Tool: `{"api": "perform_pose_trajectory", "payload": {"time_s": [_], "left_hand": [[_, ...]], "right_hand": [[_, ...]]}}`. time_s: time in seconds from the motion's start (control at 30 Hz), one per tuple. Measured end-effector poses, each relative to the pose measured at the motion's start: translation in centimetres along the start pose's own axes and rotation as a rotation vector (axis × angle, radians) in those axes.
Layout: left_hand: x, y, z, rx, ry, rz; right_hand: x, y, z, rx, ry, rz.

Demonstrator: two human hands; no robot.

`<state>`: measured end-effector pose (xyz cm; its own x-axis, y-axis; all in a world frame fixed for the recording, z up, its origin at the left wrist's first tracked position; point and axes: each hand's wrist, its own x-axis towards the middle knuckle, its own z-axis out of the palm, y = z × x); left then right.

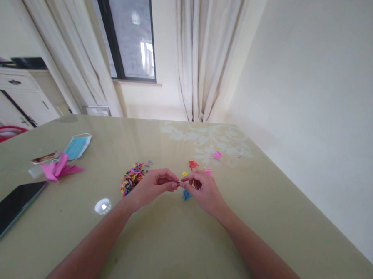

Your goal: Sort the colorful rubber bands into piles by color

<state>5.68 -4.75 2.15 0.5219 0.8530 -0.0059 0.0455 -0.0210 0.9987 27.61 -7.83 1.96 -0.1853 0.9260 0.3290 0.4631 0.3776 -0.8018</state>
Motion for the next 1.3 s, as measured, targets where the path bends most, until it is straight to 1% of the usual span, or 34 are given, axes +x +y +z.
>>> {"api": "perform_pose_trajectory", "payload": {"time_s": [0.2,0.37,0.47,0.53,0.6,0.63,0.73,0.77,0.8,0.83,0.9,1.0,1.1,1.2,1.3], "left_hand": [[-0.1,0.4,-0.1,-0.049,-0.023,0.007],[-0.4,0.6,0.2,-0.074,-0.035,0.018],[-0.3,0.7,0.2,-0.044,-0.040,0.015],[-0.2,0.7,-0.3,0.031,-0.004,0.018],[0.0,0.5,-1.1,0.221,0.103,0.036],[0.1,0.2,-1.6,0.378,0.181,0.044],[0.2,-0.9,-3.1,0.993,0.420,0.021],[0.2,-1.3,-3.5,1.161,0.452,-0.013],[0.2,-1.7,-3.9,1.279,0.449,-0.048],[0.2,-2.1,-4.1,1.354,0.434,-0.080],[0.3,-2.5,-4.5,1.412,0.397,-0.131],[0.6,-2.6,-4.6,1.404,0.393,-0.159],[0.7,-2.5,-4.6,1.386,0.397,-0.146],[0.7,-2.7,-4.5,1.395,0.420,-0.112],[0.7,-2.9,-4.5,1.392,0.489,-0.037]], "right_hand": [[0.2,-0.3,-0.4,0.140,-0.025,0.089],[0.2,-1.0,-0.5,0.141,-0.048,0.110],[0.2,-1.3,-0.5,0.184,-0.046,0.130],[0.2,-1.7,-1.0,0.295,-0.029,0.178],[0.0,-2.4,-1.8,0.470,-0.014,0.241],[-0.1,-2.7,-2.3,0.557,-0.004,0.265],[-0.5,-3.6,-3.5,0.707,0.037,0.277],[-0.6,-3.7,-3.8,0.724,0.044,0.272],[-0.6,-3.8,-4.0,0.733,0.046,0.267],[-0.7,-3.9,-4.1,0.737,0.043,0.265],[-0.6,-3.8,-4.1,0.735,0.027,0.268],[-0.5,-3.4,-4.2,0.688,-0.018,0.270],[-0.1,-2.5,-5.3,0.524,-0.113,0.273],[0.5,-0.5,-7.1,0.224,-0.238,0.283],[0.9,2.1,-8.8,-0.127,-0.256,0.307]]}}
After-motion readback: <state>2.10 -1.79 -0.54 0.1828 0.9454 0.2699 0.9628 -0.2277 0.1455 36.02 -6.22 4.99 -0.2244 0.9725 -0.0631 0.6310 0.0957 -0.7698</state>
